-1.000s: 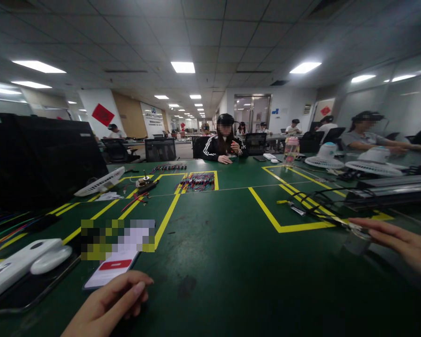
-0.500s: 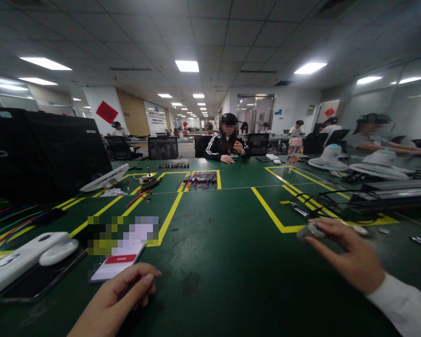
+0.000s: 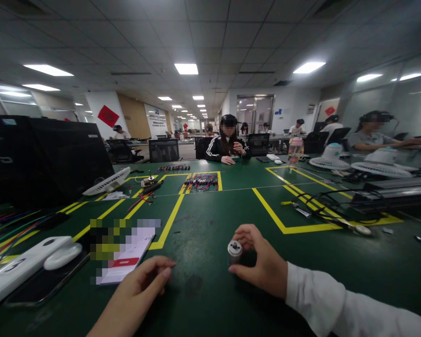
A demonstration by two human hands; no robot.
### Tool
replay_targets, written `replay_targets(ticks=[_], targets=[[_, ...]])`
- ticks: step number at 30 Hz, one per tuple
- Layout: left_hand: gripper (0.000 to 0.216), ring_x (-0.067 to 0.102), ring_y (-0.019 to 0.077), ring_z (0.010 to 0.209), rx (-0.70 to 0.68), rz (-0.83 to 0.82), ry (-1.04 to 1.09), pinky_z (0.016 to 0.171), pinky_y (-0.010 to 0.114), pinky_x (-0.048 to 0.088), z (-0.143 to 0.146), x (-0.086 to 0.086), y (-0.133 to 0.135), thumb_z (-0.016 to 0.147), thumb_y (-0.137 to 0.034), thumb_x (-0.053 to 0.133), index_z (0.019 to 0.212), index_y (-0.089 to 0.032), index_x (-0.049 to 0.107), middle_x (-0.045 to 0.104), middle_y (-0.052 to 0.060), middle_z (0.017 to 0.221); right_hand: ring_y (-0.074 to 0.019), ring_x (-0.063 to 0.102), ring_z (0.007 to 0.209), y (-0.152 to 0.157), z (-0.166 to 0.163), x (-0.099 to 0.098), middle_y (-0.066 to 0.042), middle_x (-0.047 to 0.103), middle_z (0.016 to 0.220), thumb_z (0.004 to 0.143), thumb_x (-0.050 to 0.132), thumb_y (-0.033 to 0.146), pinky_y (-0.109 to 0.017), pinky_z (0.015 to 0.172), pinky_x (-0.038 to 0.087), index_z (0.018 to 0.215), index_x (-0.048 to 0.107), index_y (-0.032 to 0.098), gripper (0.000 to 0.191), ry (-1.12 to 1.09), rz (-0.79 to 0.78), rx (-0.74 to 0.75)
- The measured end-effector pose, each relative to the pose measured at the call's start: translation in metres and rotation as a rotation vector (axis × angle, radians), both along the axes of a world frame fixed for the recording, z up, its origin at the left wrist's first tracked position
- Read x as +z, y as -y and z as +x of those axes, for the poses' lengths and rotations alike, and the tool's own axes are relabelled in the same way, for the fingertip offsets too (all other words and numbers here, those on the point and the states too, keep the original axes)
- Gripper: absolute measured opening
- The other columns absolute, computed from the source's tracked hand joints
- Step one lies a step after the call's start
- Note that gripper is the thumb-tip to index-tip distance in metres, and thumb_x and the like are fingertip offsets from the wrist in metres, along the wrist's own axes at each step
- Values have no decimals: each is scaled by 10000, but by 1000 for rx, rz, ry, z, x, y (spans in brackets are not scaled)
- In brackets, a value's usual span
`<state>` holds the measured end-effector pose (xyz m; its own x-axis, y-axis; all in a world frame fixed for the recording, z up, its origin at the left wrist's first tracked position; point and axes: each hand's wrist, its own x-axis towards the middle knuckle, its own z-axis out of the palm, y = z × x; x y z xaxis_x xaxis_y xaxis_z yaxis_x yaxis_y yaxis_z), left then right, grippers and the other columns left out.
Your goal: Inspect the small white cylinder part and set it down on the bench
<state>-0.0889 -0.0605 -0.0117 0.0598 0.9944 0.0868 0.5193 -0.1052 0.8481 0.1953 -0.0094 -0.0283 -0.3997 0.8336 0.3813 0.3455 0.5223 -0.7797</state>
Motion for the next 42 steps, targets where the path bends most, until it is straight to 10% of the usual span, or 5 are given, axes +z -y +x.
replay_targets(ticks=[10, 25, 30, 35, 42], targets=[[75, 602, 199, 784, -238, 263, 28, 674, 302, 463, 118, 20, -42, 814, -235, 624, 856, -214, 683, 653, 32, 857, -125, 561, 830, -5, -1, -1, -14, 548, 941, 655, 664, 163, -290, 736, 469, 1011, 317, 204, 499, -50, -85, 8], [180, 460, 381, 1119, -201, 222, -163, 926, 603, 286, 91, -9, -52, 707, -274, 738, 827, -406, 766, 668, 19, 1185, -118, 567, 841, -4, 14, 0, -17, 563, 943, 684, 659, 183, -278, 755, 489, 1018, 357, 192, 450, -8, -111, -28], [381, 447, 287, 1202, -155, 203, 10, 998, 463, 331, 82, -4, -47, 822, -313, 613, 1202, -333, 596, 553, 42, 1331, -136, 579, 934, -4, 22, 4, -50, 561, 1032, 733, 646, 277, -299, 838, 503, 1115, 339, 201, 496, -63, -19, -135], [270, 662, 216, 788, -46, 89, 257, 665, 340, 540, 38, 1, -19, 935, -381, 389, 1120, -238, 525, 674, 61, 1009, -188, 588, 973, -14, 111, -8, -81, 558, 1093, 765, 599, 436, -354, 866, 508, 1150, 410, 209, 485, 92, 203, -478], [342, 566, 133, 366, 153, -160, 539, 317, 180, 401, -49, -18, 14, 754, -570, 607, 723, -233, 558, 677, -37, 519, -230, 645, 741, -8, 306, -43, -124, 615, 949, 693, 639, 544, -305, 566, 532, 1064, 486, 263, 489, 458, 191, -942]])
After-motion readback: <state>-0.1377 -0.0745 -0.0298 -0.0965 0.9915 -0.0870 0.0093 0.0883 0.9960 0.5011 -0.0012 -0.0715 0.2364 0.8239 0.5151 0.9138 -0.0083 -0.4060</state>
